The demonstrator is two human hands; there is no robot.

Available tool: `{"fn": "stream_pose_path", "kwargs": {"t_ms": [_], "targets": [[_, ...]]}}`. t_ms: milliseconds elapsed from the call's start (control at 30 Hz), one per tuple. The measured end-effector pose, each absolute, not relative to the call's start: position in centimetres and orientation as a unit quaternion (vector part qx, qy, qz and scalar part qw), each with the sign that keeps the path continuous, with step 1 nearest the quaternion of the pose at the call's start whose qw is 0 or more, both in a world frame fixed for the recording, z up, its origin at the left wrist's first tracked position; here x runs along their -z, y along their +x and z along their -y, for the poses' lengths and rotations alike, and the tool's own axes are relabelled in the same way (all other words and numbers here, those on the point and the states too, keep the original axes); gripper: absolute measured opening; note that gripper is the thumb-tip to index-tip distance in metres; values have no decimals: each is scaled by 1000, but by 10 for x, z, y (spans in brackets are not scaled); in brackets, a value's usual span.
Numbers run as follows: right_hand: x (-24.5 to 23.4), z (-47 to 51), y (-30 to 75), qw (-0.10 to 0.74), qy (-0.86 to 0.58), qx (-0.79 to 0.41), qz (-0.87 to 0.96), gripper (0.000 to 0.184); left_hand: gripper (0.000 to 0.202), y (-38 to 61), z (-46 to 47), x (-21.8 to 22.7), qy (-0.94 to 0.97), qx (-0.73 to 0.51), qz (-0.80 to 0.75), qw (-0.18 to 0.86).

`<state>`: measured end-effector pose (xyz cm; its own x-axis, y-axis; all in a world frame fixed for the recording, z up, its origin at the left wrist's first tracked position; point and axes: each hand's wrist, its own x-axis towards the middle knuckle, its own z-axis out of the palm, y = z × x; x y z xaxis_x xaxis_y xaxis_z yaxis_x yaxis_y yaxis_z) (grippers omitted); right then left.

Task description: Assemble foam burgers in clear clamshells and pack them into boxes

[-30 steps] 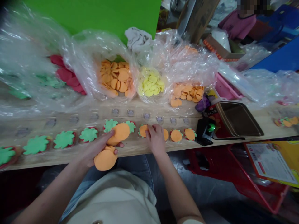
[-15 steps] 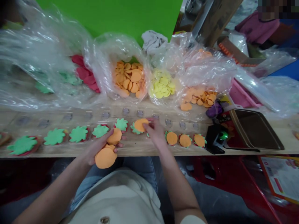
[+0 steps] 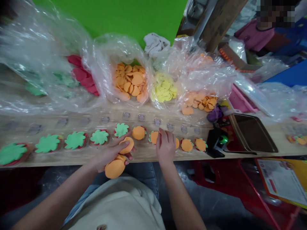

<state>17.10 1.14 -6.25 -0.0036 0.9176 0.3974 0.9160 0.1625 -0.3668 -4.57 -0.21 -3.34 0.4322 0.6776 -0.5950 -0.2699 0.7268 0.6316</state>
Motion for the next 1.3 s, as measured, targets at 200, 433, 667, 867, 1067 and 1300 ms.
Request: {"fn": "stream_pose_path", "kwargs": {"t_ms": [200, 433, 667, 867, 1067, 1300], "targets": [[83, 31, 176, 151, -708, 61, 687, 41, 77, -33, 2, 43, 266, -261, -485, 791], [80, 32, 180, 153, -700, 76, 694, 44, 70, -43, 5, 36, 222, -300, -461, 805], [43, 4, 128, 297, -582, -343, 674, 30, 61, -56, 4, 20, 173, -277, -367, 871], [46, -36, 101, 394, -587, -394, 587, 24, 48, -96, 12, 30, 44, -370, -384, 844], [58, -52, 75, 309, -490, -121, 806, 17, 26, -135, 24, 25, -192, -532, -383, 731], [98, -19, 64, 229, -370, -23, 900, 23, 23, -145, 29, 1, -173, -539, -335, 753]]}}
